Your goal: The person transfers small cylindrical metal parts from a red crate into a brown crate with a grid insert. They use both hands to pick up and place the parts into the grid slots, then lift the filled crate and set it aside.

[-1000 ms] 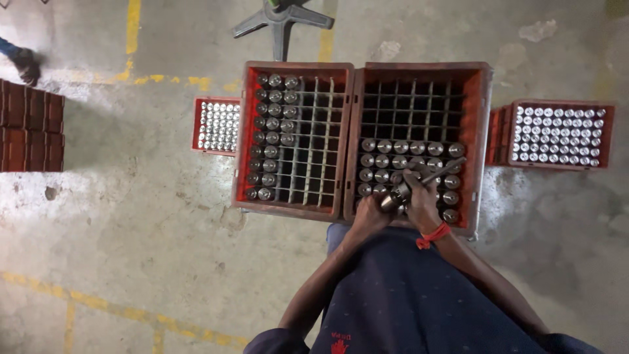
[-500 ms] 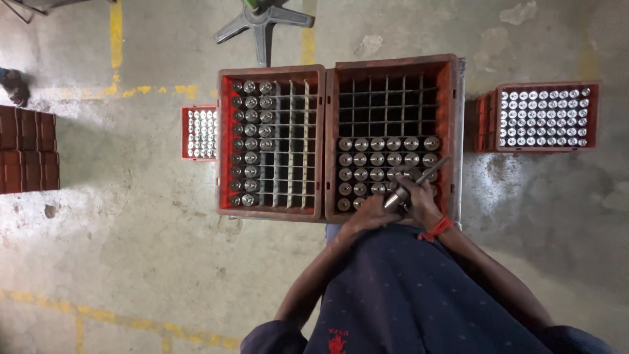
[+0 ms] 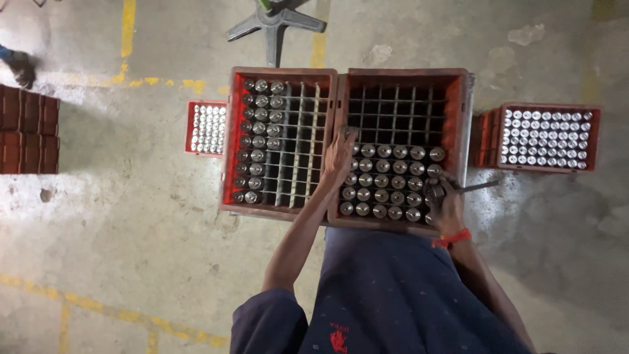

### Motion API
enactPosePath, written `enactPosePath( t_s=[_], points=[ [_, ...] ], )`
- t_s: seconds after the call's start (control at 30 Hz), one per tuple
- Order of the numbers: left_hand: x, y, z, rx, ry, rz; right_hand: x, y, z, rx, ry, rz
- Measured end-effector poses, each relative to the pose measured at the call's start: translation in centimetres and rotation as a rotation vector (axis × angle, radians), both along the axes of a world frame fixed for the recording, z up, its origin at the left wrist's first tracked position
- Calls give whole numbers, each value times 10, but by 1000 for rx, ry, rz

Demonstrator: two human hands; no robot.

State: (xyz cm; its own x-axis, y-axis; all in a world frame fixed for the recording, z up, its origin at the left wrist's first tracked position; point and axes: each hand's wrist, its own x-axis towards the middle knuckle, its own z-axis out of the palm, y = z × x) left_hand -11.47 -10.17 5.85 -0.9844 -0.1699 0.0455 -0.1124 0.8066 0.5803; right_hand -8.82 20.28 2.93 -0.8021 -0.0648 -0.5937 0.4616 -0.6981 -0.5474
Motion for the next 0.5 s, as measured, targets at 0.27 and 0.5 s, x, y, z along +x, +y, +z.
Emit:
enactPosePath(
  t_s=[0.27,0.5],
  points=[
    [62,-111,29,-258,158,392,50,19,-8,1445,857,586],
    [73,-175,20,-349,97,364,51,-7,-16,1603,986,718]
  ],
)
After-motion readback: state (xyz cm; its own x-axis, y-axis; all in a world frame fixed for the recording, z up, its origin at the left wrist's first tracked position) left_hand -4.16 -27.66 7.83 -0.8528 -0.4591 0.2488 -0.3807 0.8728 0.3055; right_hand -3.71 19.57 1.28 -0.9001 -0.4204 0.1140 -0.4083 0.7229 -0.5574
